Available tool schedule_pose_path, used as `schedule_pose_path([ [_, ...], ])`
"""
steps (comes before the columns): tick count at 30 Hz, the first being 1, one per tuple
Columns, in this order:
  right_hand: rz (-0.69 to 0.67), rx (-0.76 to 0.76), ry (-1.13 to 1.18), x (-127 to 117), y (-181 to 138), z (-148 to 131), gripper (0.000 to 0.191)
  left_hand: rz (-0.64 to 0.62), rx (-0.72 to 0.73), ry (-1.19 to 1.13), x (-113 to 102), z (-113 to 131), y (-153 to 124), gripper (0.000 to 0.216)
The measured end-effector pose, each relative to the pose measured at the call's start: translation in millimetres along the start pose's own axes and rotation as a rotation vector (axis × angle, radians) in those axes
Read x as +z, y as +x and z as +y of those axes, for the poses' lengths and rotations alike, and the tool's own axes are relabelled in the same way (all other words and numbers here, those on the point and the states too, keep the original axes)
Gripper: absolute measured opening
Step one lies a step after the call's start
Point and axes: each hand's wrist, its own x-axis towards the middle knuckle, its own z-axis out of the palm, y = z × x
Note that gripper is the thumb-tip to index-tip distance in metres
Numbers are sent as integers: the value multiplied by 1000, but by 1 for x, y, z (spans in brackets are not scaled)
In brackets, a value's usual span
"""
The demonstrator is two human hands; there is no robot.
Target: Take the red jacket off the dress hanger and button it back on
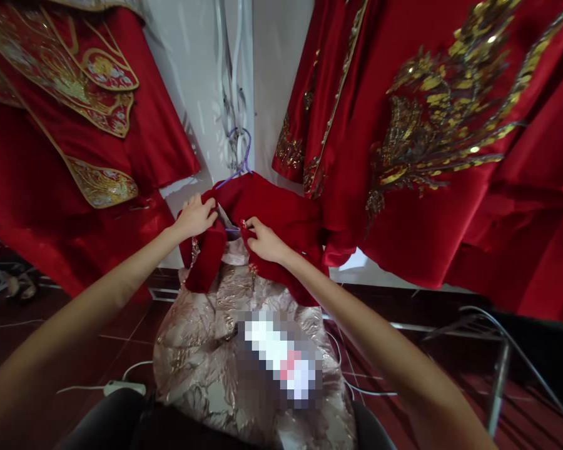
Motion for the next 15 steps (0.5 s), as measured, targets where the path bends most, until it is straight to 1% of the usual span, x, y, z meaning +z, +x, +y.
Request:
schedule_pose_path([
  [2, -34, 34, -65, 2, -10, 5, 33, 24, -21, -33, -1, -4, -1, 26],
  [3, -13, 46, -92, -1, -14, 8, 40, 55, -29, -46, -2, -3, -3, 23],
  [4, 34, 40, -104, -5, -17, 12, 48, 96, -33, -56, -4, -1, -7, 21],
  [6, 161, -22, -90, -14, -22, 19, 63, 161, -39, -75, -8, 7, -14, 21],
  [7, 211, -65, -79, -19, -23, 21, 68, 153, -46, -89, -11, 11, -18, 22],
  [8, 234, -100, -74, -23, -22, 22, 69, 111, -63, -109, -14, 14, -20, 24],
  [9, 228, -120, -73, -26, -21, 23, 65, 51, -85, -130, -16, 18, -21, 26],
  [11, 209, -121, -72, -28, -16, 23, 49, -38, -100, -171, -19, 23, -17, 28],
  [13, 247, -85, -62, -23, -9, 23, 33, -25, -61, -220, -17, 28, -9, 27],
  [15, 299, -38, -31, -12, 0, 22, 26, 15, 15, -315, -10, 35, 0, 22],
])
